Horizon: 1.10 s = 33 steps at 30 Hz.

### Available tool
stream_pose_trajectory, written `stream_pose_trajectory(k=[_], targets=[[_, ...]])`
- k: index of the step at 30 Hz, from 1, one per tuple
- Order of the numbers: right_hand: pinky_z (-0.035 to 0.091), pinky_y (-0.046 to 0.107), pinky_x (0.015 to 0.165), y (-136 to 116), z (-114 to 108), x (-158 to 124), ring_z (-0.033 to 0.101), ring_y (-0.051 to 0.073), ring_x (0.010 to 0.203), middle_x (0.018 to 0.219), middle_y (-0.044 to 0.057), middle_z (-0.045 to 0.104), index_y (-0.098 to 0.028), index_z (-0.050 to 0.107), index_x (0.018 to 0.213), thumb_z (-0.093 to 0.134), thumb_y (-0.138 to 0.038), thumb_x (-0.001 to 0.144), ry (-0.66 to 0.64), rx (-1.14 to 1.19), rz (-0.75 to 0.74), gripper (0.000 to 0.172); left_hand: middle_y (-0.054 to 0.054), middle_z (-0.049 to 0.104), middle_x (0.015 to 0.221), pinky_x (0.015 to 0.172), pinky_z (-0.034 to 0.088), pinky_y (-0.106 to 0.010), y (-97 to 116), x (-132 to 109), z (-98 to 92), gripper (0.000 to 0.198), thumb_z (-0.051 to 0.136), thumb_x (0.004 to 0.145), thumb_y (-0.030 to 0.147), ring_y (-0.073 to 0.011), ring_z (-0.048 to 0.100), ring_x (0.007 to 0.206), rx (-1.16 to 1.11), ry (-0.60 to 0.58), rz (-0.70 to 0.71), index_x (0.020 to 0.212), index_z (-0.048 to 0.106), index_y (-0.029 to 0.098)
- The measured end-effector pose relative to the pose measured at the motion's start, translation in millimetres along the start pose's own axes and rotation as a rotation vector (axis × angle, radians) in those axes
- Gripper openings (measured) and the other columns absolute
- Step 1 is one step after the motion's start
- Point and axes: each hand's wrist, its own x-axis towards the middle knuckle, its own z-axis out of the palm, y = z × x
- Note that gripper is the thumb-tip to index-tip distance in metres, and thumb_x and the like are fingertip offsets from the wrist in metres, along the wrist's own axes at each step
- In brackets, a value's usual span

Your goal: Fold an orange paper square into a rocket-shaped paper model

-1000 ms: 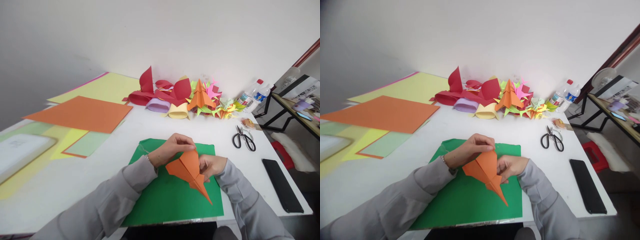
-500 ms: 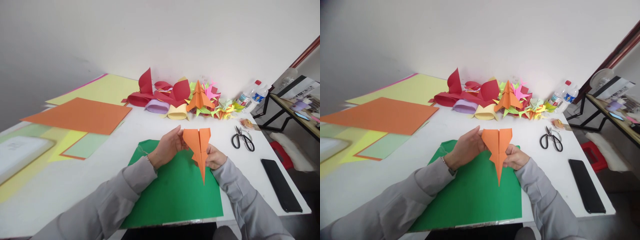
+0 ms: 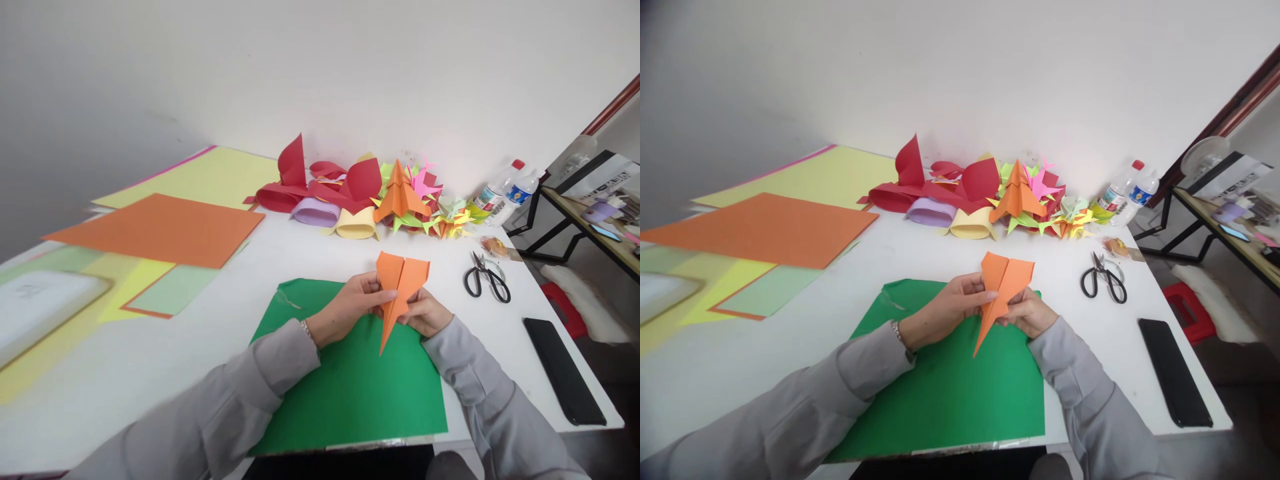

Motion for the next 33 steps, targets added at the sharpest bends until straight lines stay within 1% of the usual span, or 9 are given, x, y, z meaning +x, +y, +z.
stream_pose_trajectory(k=[3, 6, 8, 10, 12, 15, 21, 27, 33], targets=[[0.040, 0.022, 0.045, -0.3, 2.2, 0.5, 0.047, 0.009, 0.043, 0.051, 0.000, 0.062, -0.013, 0.067, 0.064, 0.077, -0.017, 0.052, 0.033, 0.017, 0.000, 0.016, -0.009, 0.070, 0.087, 0.060, 0.048, -0.029, -0.6, -0.1, 0.7, 0.037, 0.074, 0.068, 0.034, -0.0176, 0.065, 0.066, 0.011, 0.026, 0.000, 0.097, 0.065, 0.013], [0.044, 0.022, 0.046, 0.5, 3.1, 1.1, 0.050, 0.008, 0.044, 0.055, 0.001, 0.064, -0.013, 0.069, 0.069, 0.077, -0.020, 0.054, 0.038, 0.047, -0.028, 0.019, -0.009, 0.071, 0.083, 0.058, 0.047, -0.030, 1.0, -0.1, 0.1, 0.036, 0.075, 0.067, 0.033, -0.0175, 0.064, 0.061, -0.009, 0.021, -0.004, 0.095, 0.065, 0.012], [0.047, 0.022, 0.048, 2.3, 2.4, 1.1, 0.053, 0.009, 0.046, 0.057, 0.001, 0.066, -0.013, 0.069, 0.071, 0.078, -0.020, 0.055, 0.039, 0.051, -0.028, 0.019, -0.009, 0.071, 0.084, 0.058, 0.047, -0.029, 1.7, 0.0, -0.6, 0.036, 0.076, 0.066, 0.032, -0.0175, 0.064, 0.062, -0.020, 0.012, -0.006, 0.095, 0.065, 0.012], [0.051, 0.025, 0.053, 4.7, 1.1, 0.5, 0.058, 0.012, 0.052, 0.062, 0.002, 0.068, -0.014, 0.070, 0.074, 0.078, -0.017, 0.053, 0.064, 0.049, -0.029, 0.023, -0.010, 0.071, 0.090, 0.060, 0.047, -0.029, 1.5, 0.2, -1.3, 0.036, 0.076, 0.065, 0.030, -0.0186, 0.065, 0.069, -0.025, 0.008, -0.005, 0.095, 0.066, 0.013], [0.053, 0.029, 0.061, 7.1, -0.3, -0.3, 0.063, 0.015, 0.061, 0.068, 0.002, 0.070, -0.015, 0.069, 0.080, 0.077, -0.013, 0.051, 0.102, 0.047, -0.046, 0.030, -0.010, 0.071, 0.093, 0.064, 0.047, -0.029, 0.8, 0.3, -1.8, 0.036, 0.077, 0.064, 0.028, -0.0199, 0.065, 0.077, -0.022, 0.006, -0.009, 0.095, 0.066, 0.014], [0.054, 0.032, 0.068, 8.8, -1.9, -0.7, 0.065, 0.018, 0.071, 0.075, 0.003, 0.071, -0.016, 0.069, 0.089, 0.076, -0.010, 0.051, 0.116, 0.029, -0.056, 0.040, -0.010, 0.071, 0.093, 0.067, 0.047, -0.030, -0.2, 0.1, -1.6, 0.035, 0.077, 0.064, 0.028, -0.0199, 0.064, 0.078, -0.013, 0.014, -0.011, 0.094, 0.067, 0.013], [0.051, 0.024, 0.056, 7.8, -4.1, 0.0, 0.059, 0.012, 0.055, 0.060, 0.001, 0.067, -0.013, 0.068, 0.069, 0.077, -0.012, 0.053, 0.030, -0.009, -0.040, 0.018, -0.009, 0.070, 0.091, 0.069, 0.047, -0.031, 0.4, -1.0, 0.1, 0.033, 0.075, 0.067, 0.032, -0.0193, 0.063, 0.077, -0.051, 0.056, -0.005, 0.093, 0.067, 0.013], [0.049, 0.023, 0.056, 7.8, -5.3, -1.5, 0.058, 0.012, 0.055, 0.059, 0.000, 0.067, -0.016, 0.069, 0.070, 0.076, -0.010, 0.052, 0.039, -0.051, -0.025, 0.020, -0.007, 0.070, 0.089, 0.069, 0.048, -0.031, 2.3, -0.3, -1.1, 0.030, 0.074, 0.067, 0.031, -0.0178, 0.063, 0.074, -0.119, 0.066, 0.014, 0.091, 0.068, 0.014], [0.047, 0.022, 0.050, 5.4, -1.7, -1.0, 0.057, 0.012, 0.052, 0.060, 0.000, 0.067, -0.016, 0.070, 0.069, 0.077, -0.011, 0.050, 0.078, -0.005, -0.033, 0.021, -0.005, 0.068, 0.083, 0.068, 0.047, -0.029, 2.4, -0.6, -1.7, 0.026, 0.074, 0.067, 0.030, -0.0172, 0.062, 0.074, -0.106, 0.070, 0.025, 0.086, 0.067, 0.013]])
